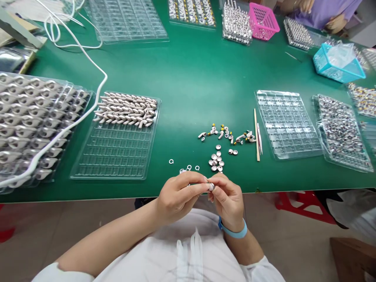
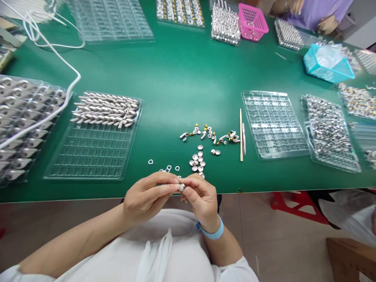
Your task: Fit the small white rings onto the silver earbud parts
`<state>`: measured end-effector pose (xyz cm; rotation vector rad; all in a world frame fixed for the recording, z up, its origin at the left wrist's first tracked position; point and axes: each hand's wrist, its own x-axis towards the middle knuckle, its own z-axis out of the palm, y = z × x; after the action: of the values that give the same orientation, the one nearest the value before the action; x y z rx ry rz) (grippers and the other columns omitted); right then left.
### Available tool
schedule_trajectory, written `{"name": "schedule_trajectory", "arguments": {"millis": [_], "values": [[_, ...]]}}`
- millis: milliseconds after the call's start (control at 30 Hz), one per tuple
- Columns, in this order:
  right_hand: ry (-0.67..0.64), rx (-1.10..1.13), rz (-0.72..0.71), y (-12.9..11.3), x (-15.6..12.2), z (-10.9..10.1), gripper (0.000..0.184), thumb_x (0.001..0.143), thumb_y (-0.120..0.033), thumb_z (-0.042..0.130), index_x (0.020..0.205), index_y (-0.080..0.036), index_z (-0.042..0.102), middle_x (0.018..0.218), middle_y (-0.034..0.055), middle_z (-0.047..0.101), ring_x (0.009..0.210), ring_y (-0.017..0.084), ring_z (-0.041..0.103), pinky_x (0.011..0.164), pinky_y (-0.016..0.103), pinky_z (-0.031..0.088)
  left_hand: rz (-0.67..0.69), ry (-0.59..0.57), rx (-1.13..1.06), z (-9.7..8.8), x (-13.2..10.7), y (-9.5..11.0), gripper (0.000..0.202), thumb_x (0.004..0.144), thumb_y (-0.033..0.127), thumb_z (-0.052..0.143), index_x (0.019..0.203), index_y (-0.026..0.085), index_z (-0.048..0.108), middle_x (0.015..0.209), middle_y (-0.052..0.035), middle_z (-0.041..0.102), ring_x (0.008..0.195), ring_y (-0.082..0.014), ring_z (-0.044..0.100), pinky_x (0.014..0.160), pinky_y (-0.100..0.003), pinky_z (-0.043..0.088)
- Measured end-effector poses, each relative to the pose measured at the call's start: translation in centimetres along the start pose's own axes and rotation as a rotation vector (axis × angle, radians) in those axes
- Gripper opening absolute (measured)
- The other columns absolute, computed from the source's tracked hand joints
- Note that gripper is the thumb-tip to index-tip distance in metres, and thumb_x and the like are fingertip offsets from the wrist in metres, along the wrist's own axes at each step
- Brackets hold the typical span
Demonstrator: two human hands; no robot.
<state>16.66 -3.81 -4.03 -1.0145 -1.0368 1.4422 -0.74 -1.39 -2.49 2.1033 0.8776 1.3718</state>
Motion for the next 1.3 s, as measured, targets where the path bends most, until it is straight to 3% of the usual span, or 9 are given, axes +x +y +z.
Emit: {"name": "schedule_trajectory", "arguments": {"millis": [567, 767, 1300], "values": [[-0.018, 0.024, -0.015, 0.3, 0.1, -0.1, 0.016, 0.088, -0.031, 0.067, 0.101, -0.027, 0.075, 0.083, 0.0022, 0.062, 0.057, 0.010, 0.056, 0.049, 0.024, 0.048, -0.039, 0.044, -0.003, 0.4, -0.4, 0.5, 0.025, 0.092, 0.005, 0.052, 0.108, 0.017, 0.066, 0.091, -0.0087, 0.069, 0.085, -0.0160, 0.069, 0.071, -0.026, 0.060], [-0.031, -0.080, -0.019, 0.0, 0.2, -0.2, 0.018, 0.088, -0.035, 0.066, 0.100, -0.025, 0.076, 0.082, 0.0045, 0.063, 0.057, 0.012, 0.056, 0.048, 0.026, 0.048, -0.069, 0.071, -0.019, 0.5, -0.5, 0.6, 0.023, 0.092, 0.007, 0.052, 0.107, 0.018, 0.066, 0.091, -0.0079, 0.070, 0.083, -0.0152, 0.070, 0.069, -0.025, 0.060], [-0.014, -0.124, -0.173, 1.1, -0.2, -1.1, 0.022, 0.086, -0.024, 0.069, 0.105, -0.032, 0.076, 0.090, 0.0053, 0.069, 0.063, 0.014, 0.061, 0.051, 0.027, 0.052, -0.176, 0.131, -0.059, 0.8, -0.2, 1.2, 0.012, 0.087, 0.007, 0.063, 0.095, 0.016, 0.068, 0.084, -0.0065, 0.072, 0.074, -0.0125, 0.070, 0.066, -0.021, 0.059]]}}
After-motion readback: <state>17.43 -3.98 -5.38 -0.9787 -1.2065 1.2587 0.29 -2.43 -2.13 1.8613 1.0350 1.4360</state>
